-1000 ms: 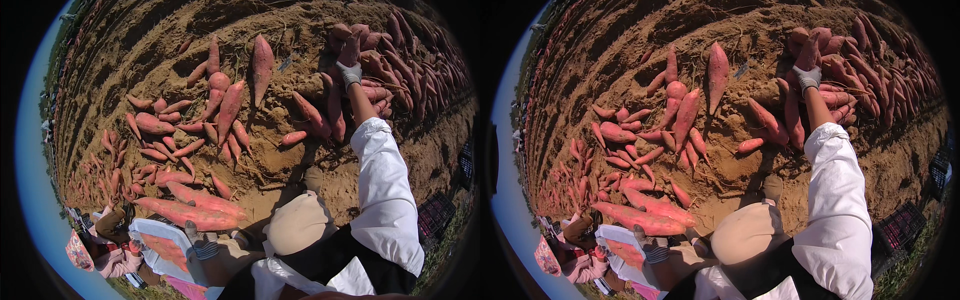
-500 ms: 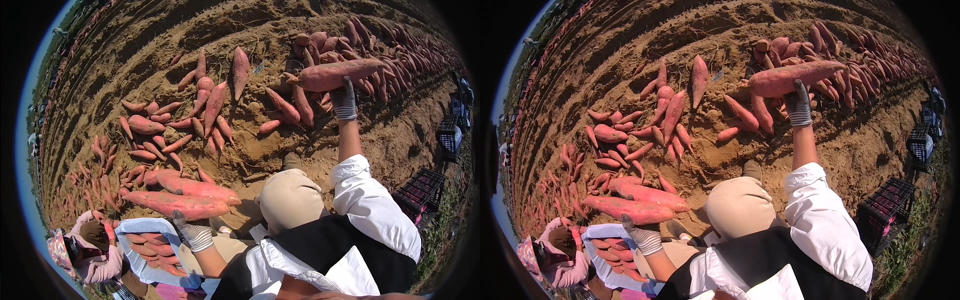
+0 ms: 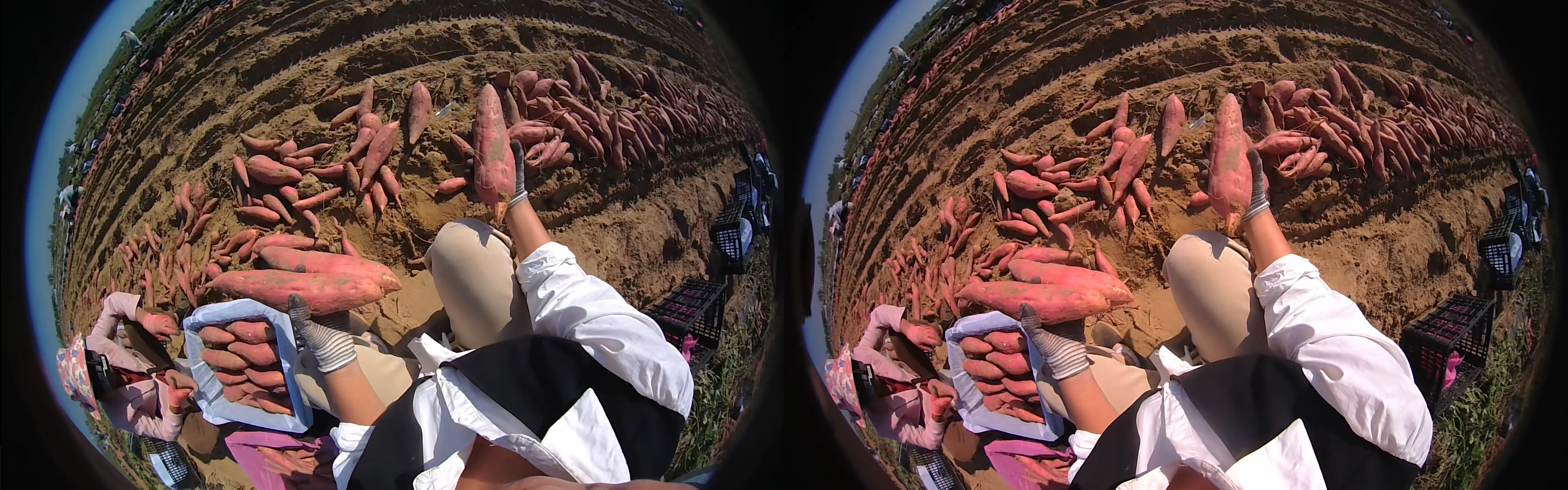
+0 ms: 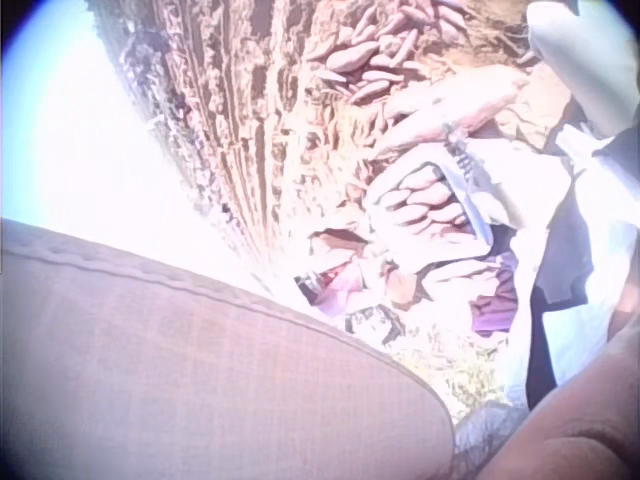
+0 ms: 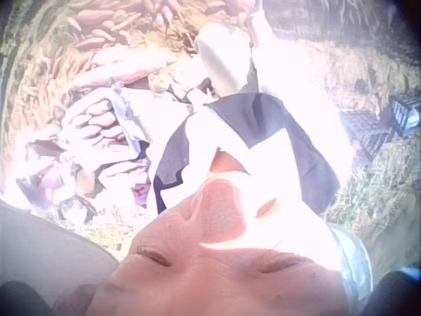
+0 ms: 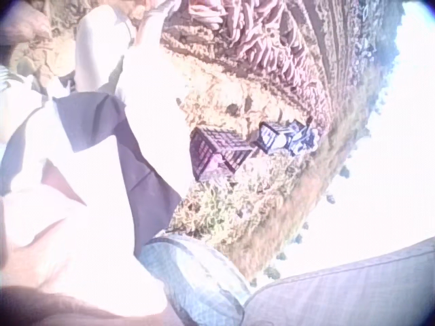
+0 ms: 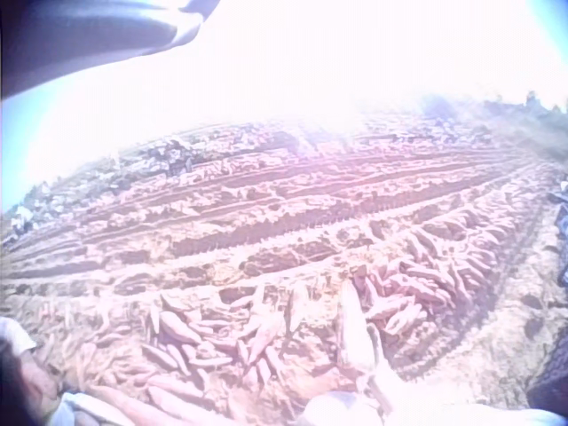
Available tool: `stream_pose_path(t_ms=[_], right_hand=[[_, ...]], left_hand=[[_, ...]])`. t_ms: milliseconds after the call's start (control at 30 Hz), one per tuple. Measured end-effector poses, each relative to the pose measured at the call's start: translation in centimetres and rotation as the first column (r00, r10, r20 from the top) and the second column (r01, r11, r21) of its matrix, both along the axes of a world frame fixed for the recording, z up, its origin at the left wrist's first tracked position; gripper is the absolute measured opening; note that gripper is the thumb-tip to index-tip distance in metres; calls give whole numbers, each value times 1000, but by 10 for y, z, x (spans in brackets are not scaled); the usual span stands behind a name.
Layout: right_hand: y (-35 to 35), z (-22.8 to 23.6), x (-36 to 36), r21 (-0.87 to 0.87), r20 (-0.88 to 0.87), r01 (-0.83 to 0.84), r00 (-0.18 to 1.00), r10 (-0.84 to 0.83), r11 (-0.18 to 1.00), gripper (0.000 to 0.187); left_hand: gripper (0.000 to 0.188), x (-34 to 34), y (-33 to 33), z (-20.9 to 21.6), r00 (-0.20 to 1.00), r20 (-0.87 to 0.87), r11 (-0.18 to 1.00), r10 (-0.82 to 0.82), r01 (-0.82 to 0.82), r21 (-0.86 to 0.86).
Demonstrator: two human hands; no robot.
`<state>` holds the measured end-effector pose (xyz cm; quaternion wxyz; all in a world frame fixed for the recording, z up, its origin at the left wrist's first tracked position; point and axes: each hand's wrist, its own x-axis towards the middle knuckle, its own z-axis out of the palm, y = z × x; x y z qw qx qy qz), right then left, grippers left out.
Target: The person picks up sweet potatoes from a large pile on the ground and places them into a white-lined basket. The person repeatedly handles the tubers by hand, moving them from the pile into the basket.
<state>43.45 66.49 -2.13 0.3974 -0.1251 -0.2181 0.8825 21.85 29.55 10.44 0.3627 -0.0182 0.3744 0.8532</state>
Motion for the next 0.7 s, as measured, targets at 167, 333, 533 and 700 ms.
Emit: stream_pose_path(t_ms=[167,333,533,700], right_hand=[[-8,54,-37,-30,77,-169,982,171,985,65],[-23,100,-63,-54,135,-309,940,314,949,57],[-50,128,-108,-101,171,-465,863,476,879,48],[-87,112,-121,-98,474,-375,797,375,922,41]], left_hand=[[89,-1,2,1,998,40,998,43,-45,32],[93,13,9,19,997,61,999,38,-38,8],[94,5,6,14,998,66,990,24,-33,135],[90,11,6,24,998,44,997,49,-52,58]])
